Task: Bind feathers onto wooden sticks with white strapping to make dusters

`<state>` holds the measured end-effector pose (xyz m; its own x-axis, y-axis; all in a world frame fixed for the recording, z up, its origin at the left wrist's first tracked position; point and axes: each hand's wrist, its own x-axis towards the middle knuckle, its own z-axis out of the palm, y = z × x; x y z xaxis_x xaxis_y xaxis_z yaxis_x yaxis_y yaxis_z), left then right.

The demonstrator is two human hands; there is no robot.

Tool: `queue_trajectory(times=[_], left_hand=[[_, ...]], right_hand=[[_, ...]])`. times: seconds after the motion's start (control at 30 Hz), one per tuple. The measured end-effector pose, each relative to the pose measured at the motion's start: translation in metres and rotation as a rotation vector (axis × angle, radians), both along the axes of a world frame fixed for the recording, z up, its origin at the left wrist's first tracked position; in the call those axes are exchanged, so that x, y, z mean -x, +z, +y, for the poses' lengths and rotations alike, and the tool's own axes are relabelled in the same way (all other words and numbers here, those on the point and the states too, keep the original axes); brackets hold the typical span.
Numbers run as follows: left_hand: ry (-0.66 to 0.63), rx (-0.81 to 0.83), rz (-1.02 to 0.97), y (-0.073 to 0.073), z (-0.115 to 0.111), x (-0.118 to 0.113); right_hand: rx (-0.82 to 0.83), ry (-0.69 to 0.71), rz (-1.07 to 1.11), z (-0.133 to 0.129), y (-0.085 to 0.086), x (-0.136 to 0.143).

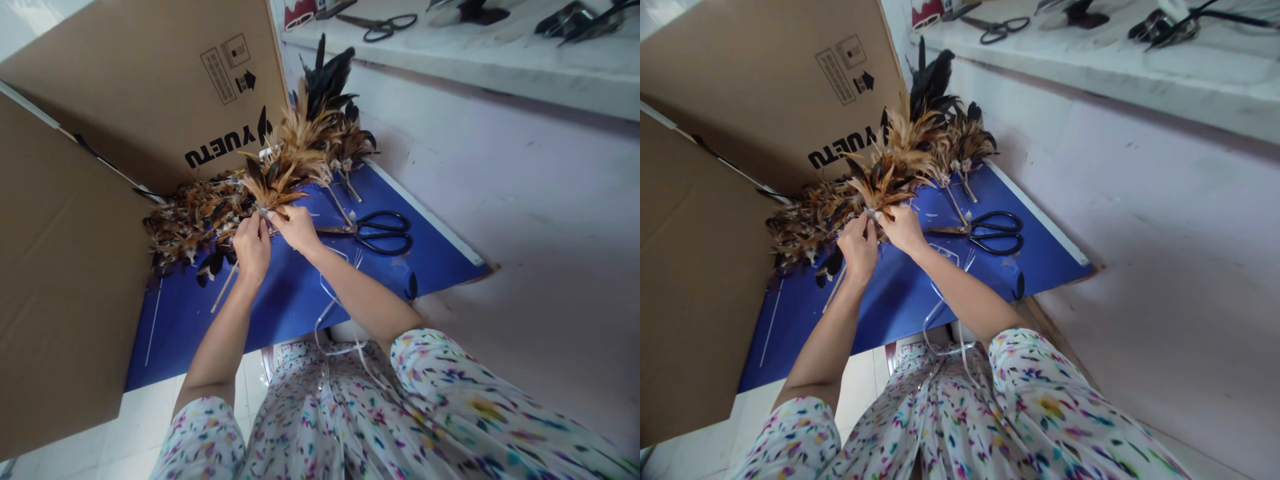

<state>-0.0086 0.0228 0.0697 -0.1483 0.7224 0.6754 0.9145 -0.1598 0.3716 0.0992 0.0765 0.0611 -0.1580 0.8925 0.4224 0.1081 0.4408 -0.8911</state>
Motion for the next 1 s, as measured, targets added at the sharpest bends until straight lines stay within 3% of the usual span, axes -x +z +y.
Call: queue_trajectory(times=[0.23,0.43,0.63,0.73,0.87,1.0], left_hand=[[-0.049,-0.014,0.014,0.003,-0.004,-0.003],[-0.108,0.076,-0.187,0.011,-0.010,0.008],[-0.162,0.222,-0.726,-0.006,-0.017,0.008],[-0.210,0.273,-0.893,-0.016,-0.019,0.001],[-0.244,0.360,-0.914,-0.027,-0.018,-0.001],[-0.286,0.448,-0.731,-0.038,-0.017,0.002]], right_hand=[[0.020,0.039,0.094,0.006,-0.007,0.002],[0.066,0.159,0.138,0.010,-0.013,-0.001],[0.118,0.264,0.044,0.004,-0.020,-0.018],[0.148,0.275,0.001,0.000,-0.027,-0.027],[0.191,0.278,-0.047,-0.002,-0.038,-0.035],[0.274,0.295,-0.129,-0.004,-0.043,-0.041]])
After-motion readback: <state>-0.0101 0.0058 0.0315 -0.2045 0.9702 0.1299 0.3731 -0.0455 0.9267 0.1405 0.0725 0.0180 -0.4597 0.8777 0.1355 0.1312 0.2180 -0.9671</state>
